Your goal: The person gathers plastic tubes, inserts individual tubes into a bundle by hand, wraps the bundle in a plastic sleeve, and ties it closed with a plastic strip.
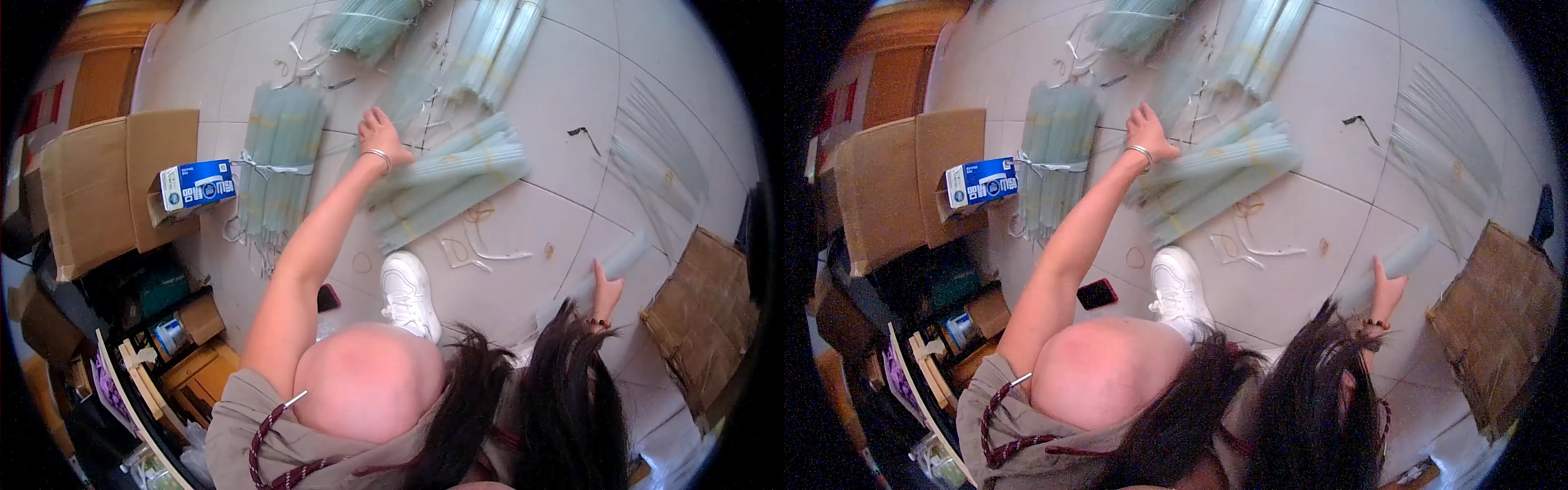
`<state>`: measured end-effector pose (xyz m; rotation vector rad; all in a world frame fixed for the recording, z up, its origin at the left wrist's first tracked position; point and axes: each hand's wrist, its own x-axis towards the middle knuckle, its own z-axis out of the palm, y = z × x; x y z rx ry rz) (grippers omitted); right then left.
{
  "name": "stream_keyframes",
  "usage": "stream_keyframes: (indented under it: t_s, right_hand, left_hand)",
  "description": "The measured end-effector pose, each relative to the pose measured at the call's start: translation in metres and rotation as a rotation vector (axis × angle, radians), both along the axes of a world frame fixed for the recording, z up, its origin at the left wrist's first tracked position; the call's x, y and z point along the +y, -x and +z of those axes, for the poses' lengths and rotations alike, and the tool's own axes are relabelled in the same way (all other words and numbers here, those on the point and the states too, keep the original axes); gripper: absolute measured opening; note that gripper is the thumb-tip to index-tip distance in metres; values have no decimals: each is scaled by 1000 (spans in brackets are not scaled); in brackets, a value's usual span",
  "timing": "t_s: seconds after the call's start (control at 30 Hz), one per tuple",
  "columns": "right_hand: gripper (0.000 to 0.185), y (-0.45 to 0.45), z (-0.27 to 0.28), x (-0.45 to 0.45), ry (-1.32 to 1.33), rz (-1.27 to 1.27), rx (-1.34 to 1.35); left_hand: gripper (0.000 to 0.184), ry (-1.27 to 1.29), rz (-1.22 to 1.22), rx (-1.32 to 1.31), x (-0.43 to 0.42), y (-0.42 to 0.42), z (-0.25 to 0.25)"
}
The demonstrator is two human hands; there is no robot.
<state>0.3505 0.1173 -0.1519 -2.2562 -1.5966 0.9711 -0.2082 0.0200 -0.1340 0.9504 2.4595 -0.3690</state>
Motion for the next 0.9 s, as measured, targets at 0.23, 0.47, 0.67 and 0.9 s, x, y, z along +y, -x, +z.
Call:
stream_keyframes:
  t_s: [0.23, 0.47, 0.67, 0.9]
  right_hand:
    - [71, 2, 1, 1, -10, -10, 88]
    - [70, -12, -19, 1, -63, 28, 52]
    - [74, -9, -16, 4, -28, 23, 56]
    - [76, -12, -15, 12, 11, 65, -40]
  left_hand:
    - [147, -1, 29, -150, -1, 13, 8]
    - [129, -42, -23, -25, 4, 11, 20]
    - [74, -203, -38, 237, -16, 35, -5]
    - [51, -165, 32, 114, -24, 80, 9]
